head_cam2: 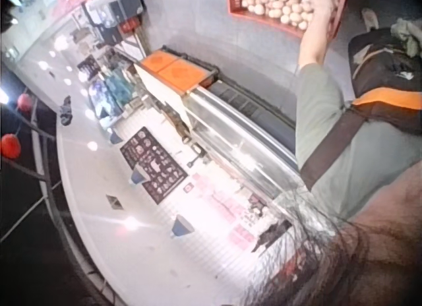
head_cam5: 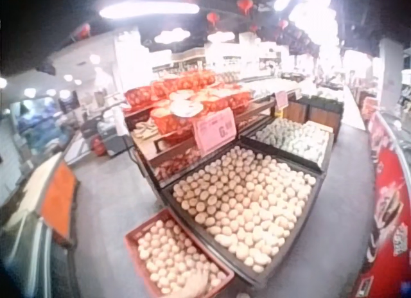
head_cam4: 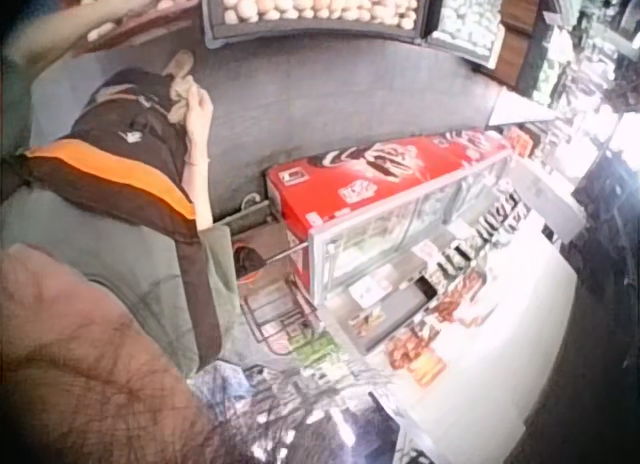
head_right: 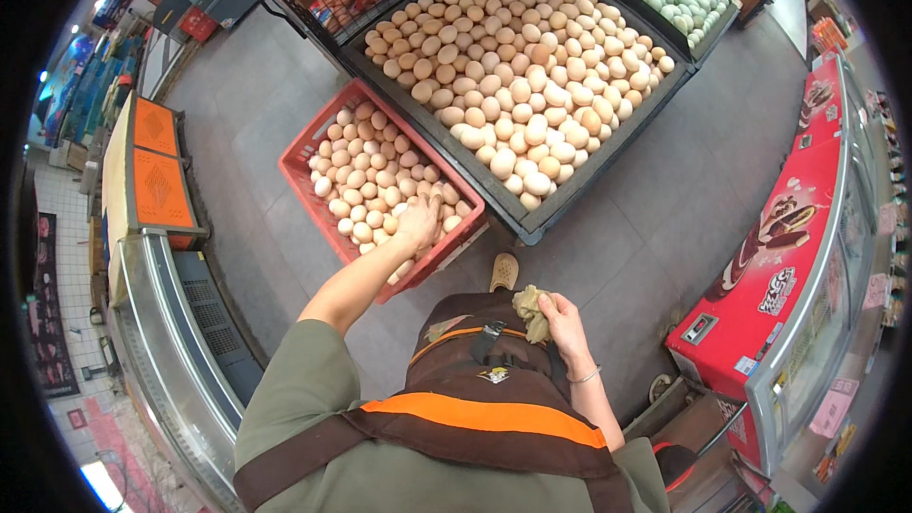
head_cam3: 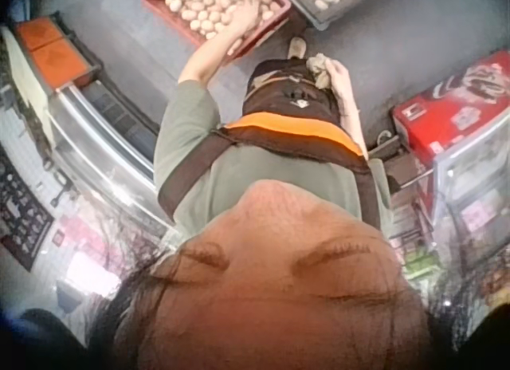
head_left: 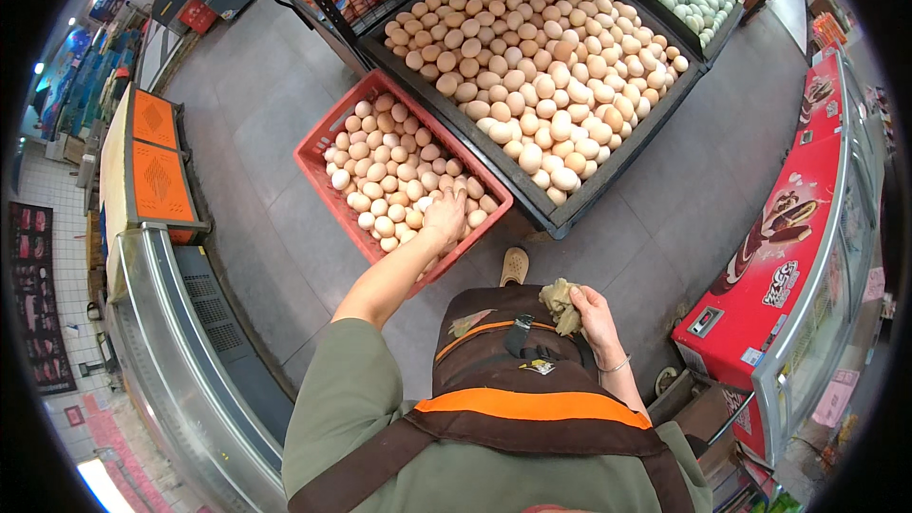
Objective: The person cleans eggs with a cloth and moves them from a crate to a larger display tray by hand, then walks through the store and touches vegetables.
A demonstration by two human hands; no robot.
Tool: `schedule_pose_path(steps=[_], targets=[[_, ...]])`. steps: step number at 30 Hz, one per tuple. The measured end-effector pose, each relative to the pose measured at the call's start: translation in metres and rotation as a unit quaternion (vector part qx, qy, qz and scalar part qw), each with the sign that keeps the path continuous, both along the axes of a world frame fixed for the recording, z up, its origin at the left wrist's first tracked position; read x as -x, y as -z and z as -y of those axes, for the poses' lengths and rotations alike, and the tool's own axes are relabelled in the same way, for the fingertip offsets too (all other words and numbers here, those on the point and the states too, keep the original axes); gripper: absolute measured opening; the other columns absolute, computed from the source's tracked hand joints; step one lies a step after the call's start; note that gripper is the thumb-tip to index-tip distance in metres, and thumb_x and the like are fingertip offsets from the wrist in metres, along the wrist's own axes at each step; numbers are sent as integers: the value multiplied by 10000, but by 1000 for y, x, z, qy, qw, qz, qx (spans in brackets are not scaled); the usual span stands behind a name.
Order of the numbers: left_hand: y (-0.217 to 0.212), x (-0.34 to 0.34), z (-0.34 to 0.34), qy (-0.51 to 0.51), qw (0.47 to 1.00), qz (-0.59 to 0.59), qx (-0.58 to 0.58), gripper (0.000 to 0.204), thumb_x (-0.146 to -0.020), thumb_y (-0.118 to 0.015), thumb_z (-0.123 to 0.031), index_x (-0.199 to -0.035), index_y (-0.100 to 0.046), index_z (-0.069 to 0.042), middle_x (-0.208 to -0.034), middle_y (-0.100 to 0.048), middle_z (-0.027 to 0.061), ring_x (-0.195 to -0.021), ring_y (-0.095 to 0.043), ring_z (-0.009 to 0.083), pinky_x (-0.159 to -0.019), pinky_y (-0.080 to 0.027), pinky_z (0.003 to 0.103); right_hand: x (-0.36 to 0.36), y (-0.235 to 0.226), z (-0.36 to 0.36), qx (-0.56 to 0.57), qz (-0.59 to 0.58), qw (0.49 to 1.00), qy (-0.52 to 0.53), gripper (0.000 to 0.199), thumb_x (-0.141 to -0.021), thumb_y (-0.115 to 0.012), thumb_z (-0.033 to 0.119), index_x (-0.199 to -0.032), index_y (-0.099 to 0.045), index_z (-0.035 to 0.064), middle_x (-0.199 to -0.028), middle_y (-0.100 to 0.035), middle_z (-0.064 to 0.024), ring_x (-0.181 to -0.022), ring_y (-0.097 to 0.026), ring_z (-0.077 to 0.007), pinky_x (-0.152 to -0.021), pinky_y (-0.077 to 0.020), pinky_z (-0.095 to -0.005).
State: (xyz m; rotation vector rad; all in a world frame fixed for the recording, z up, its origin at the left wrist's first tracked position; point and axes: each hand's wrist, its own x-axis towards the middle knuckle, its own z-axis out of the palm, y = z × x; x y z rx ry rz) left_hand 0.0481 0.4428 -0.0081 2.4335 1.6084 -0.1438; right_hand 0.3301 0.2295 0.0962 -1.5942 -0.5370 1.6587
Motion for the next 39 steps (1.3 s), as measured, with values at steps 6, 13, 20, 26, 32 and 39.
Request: schedule_pose_path(steps=[6,13,20,26,32,39], targets=[[6,3,-12,-24,998,42,49,476,-846,-552,-188,-1278,-418,-42,-1112,-539,254,-862,-632,404,-657,-544,482,-22,-6,-30,27,-13,999,21,271,-993,-529,257,-1035,-628,8,-901,-664,-17,-777,-595,-87,-728,-488,-242],[-36,4,-21,-48,986,98,129,494,-813,-599,-184,-1246,-435,-11,-1178,-511,292,-943,-626,407,-782,-537,450,-13,-15,-38,27,12,997,74,284,-998,-522,263,-1041,-616,-1,-923,-661,-30,-798,-598,-87,-732,-491,-246],[-56,41,-28,-275,619,539,502,355,-924,-600,-262,-1187,-520,-37,-1102,-595,107,-915,-629,186,-719,-556,294,32,-21,9,6,-50,985,168,304,-998,-517,277,-1052,-608,-8,-938,-677,-73,-788,-648,-140,-704,-527,-274],[-103,24,-20,-186,220,546,786,448,-990,-422,-315,-1302,-451,6,-1042,-587,156,-725,-554,169,-550,-509,235,66,-20,61,6,-73,967,243,283,-1001,-505,250,-1037,-601,-15,-930,-676,-85,-774,-653,-154,-702,-538,-290],[-183,-65,32,-97,212,464,855,519,-957,-484,-303,-1367,-394,0,-1118,-541,207,-669,-487,159,-520,-455,234,71,-12,137,-42,-105,936,333,287,-997,-501,203,-1111,-588,-46,-1009,-671,-98,-871,-659,-172,-782,-543,-309],[-228,-232,187,76,141,256,953,610,-948,-521,-241,-1460,-262,-34,-1178,-473,235,-712,-507,169,-505,-494,222,46,4,297,-105,-77,859,494,270,-995,-503,171,-1122,-586,-53,-1042,-659,-105,-890,-658,-171,-791,-552,-325]])
